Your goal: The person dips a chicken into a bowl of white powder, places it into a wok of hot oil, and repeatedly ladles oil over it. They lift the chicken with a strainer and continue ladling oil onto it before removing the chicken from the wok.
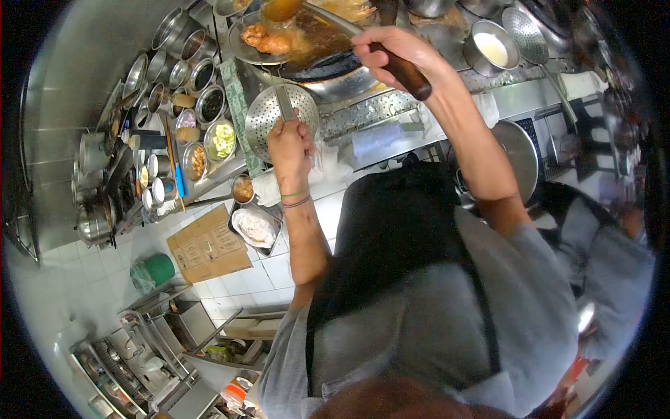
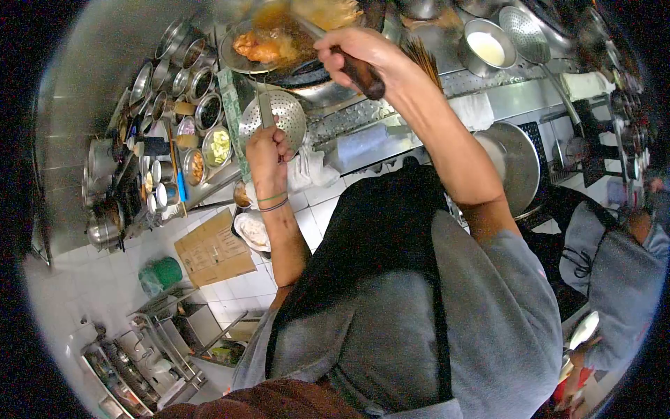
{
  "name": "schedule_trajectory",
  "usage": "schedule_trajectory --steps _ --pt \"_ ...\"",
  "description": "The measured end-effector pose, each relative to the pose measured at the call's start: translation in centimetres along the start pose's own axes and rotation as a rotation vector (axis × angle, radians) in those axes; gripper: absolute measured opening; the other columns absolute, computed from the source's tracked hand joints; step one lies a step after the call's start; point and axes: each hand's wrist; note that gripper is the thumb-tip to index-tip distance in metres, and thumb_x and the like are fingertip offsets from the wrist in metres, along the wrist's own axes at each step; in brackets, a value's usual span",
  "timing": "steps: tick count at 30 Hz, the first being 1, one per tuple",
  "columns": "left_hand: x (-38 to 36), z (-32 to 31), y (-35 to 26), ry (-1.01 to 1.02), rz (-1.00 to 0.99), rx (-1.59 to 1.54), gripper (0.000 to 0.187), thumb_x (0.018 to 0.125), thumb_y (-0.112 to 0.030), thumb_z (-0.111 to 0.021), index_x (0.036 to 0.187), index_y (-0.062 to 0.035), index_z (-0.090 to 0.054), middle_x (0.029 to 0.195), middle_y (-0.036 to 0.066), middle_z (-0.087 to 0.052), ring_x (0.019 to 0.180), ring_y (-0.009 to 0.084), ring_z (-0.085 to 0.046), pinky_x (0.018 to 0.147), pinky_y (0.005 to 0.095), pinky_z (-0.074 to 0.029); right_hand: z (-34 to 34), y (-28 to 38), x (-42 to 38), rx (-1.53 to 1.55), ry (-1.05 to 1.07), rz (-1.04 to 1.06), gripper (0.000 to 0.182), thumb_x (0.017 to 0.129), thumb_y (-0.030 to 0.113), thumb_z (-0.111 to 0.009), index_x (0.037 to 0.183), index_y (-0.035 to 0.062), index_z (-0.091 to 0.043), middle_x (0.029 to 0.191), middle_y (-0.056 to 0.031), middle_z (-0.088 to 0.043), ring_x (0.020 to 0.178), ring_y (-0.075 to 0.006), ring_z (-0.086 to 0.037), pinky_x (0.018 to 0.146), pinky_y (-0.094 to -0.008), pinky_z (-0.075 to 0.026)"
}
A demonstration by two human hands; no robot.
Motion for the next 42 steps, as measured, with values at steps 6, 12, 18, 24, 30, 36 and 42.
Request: schedule_trajectory --steps 6,12,18,24,30,36,42 --pt "-0.1 -0.3 -0.4 0.013 -0.063 0.033 0.018 0.093 -0.022 -0.059 0.09 -0.0068 -0.051 0.061 -0.003 -0.044 0.041 0.0058 -0.034 0.034 0.0251 -0.027 -1.8 0.3 4.4 -0.131 -0.025 0.086 0.018 0.087 0.015 -0.057 0.073 0.0036 -0.055 0.055 -0.0013 -0.05 0.041 -0.0132 -0.048 0.039 -0.0287 -0.038" --pt "-0.4 -0.9 -0.8 -0.001 -0.064 0.063 0.022 0.091 -0.026 -0.064 0.093 -0.0068 -0.053 0.058 -0.004 -0.042 0.04 0.0054 -0.035 0.033 0.0251 -0.027 -3.5 3.2 3.6 -0.589 -0.049 0.172 0.031 0.085 0.008 -0.055 0.114 -0.0029 -0.058 0.071 -0.0129 -0.061 0.06 -0.0216 -0.06 0.054 -0.0346 -0.048" --pt "-0.4 -0.8 -0.6 -0.001 -0.069 0.159 0.016 0.091 -0.019 -0.061 0.09 -0.0059 -0.053 0.058 -0.004 -0.043 0.041 0.0052 -0.035 0.033 0.0238 -0.027 -0.4 -0.4 1.4 -0.88 -0.233 0.557 0.03 0.088 0.015 -0.057 0.11 -0.0048 -0.06 0.056 0.0009 -0.048 0.041 -0.0083 -0.045 0.039 -0.0244 -0.036" --pt "-0.5 -0.4 -0.4 0.012 -0.047 0.042 0.005 0.091 -0.009 -0.051 0.087 -0.0055 -0.051 0.061 -0.001 -0.045 0.042 0.0061 -0.035 0.034 0.0237 -0.026 1.5 -2.2 -5.3 -0.828 -0.249 0.189 0.043 0.081 0.012 -0.054 0.122 -0.0033 -0.058 0.054 -0.0066 -0.054 0.042 -0.0148 -0.052 0.043 -0.0324 -0.043" --pt "-0.3 -1.6 -1.8 -0.004 -0.103 0.096 0.008 0.092 -0.01 -0.048 0.085 -0.0068 -0.049 0.063 0.0 -0.046 0.042 0.0069 -0.036 0.034 0.0241 -0.026 4.0 -4.0 -7.0 -0.866 -0.272 0.114 0.055 0.086 0.012 -0.055 0.137 -0.0061 -0.044 0.053 -0.002 -0.051 0.041 -0.0119 -0.049 0.038 -0.0277 -0.039" --pt "1.2 -2.5 -2.9 -0.015 -0.182 0.155 0.011 0.092 -0.01 -0.047 0.082 -0.0083 -0.046 0.062 0.0 -0.046 0.042 0.007 -0.038 0.034 0.0243 -0.028 4.2 -2.2 -6.9 -0.228 -0.315 -0.066 0.014 0.092 0.014 -0.053 0.092 0.0005 -0.057 0.05 0.0011 -0.046 0.034 -0.0113 -0.042 0.032 -0.027 -0.031" --pt "1.4 -3.6 -4.2 0.036 -0.177 0.105 0.007 0.091 -0.007 -0.051 0.085 -0.0064 -0.047 0.065 0.0 -0.047 0.046 0.007 -0.04 0.036 0.0237 -0.029 5.3 -0.1 -6.1 0.351 -0.121 -0.098 0.021 0.095 0.014 -0.047 0.076 0.0059 -0.048 0.05 0.0021 -0.042 0.034 -0.009 -0.039 0.03 -0.0251 -0.03"
Point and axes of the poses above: each hand's wrist, its own x-axis towards the middle knuckle, its own z-axis out of the back of the hand, y = z × x
